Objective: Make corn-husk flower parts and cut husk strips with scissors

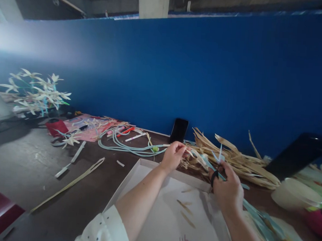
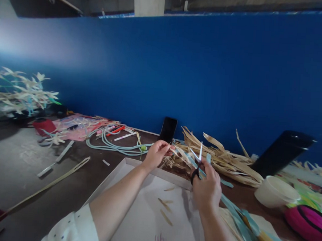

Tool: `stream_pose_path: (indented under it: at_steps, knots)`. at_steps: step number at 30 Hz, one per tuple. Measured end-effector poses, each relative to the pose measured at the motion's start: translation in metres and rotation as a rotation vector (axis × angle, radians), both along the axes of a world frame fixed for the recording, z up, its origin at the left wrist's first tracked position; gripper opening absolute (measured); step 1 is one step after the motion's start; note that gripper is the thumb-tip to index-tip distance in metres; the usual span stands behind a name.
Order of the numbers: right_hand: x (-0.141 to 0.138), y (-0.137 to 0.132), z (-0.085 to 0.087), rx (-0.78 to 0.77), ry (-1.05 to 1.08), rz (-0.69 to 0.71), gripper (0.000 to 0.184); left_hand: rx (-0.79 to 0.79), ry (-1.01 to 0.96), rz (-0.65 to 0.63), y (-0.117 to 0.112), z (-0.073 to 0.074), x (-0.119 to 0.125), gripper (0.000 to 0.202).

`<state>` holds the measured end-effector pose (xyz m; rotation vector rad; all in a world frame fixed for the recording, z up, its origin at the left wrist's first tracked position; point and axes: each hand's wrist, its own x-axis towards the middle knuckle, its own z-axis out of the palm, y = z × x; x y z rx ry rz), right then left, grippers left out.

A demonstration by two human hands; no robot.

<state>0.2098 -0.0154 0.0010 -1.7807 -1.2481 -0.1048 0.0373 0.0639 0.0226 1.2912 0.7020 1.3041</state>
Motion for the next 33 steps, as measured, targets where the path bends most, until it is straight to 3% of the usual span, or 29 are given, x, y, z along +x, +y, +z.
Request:
stream_pose_path:
  at_steps: [4, 10, 12, 18, 24, 28, 33]
  knots:
    - [0.007, -0.002, 0.007, -0.211, -0.231, -0.017, 0.046, 0.003, 0.068, -0.077, -0.008, 0.009, 0.0, 0.015]
    - [0.014, -0.001, 0.008, -0.366, -0.158, -0.159, 0.043, 0.046, 0.123, -0.156, -0.01, 0.009, -0.001, 0.02]
    - [0.014, -0.001, 0.011, -0.392, -0.113, -0.192, 0.046, 0.086, 0.211, -0.099, -0.01, 0.008, -0.004, 0.025]
    - [0.013, -0.001, 0.012, -0.422, -0.063, -0.196, 0.048, 0.357, 0.697, 0.25, 0.001, -0.001, -0.017, 0.025]
    - [0.013, 0.0, 0.008, -0.378, -0.119, -0.125, 0.046, 0.442, 1.043, 0.081, 0.01, -0.016, -0.019, 0.029]
    - [0.012, 0.001, 0.008, -0.364, -0.133, -0.065, 0.044, 0.414, 1.075, 0.037, 0.009, -0.02, -0.016, 0.036]
    - [0.01, 0.0, 0.006, -0.317, -0.214, 0.161, 0.041, 0.283, 1.043, -0.002, 0.012, -0.026, -0.014, 0.039]
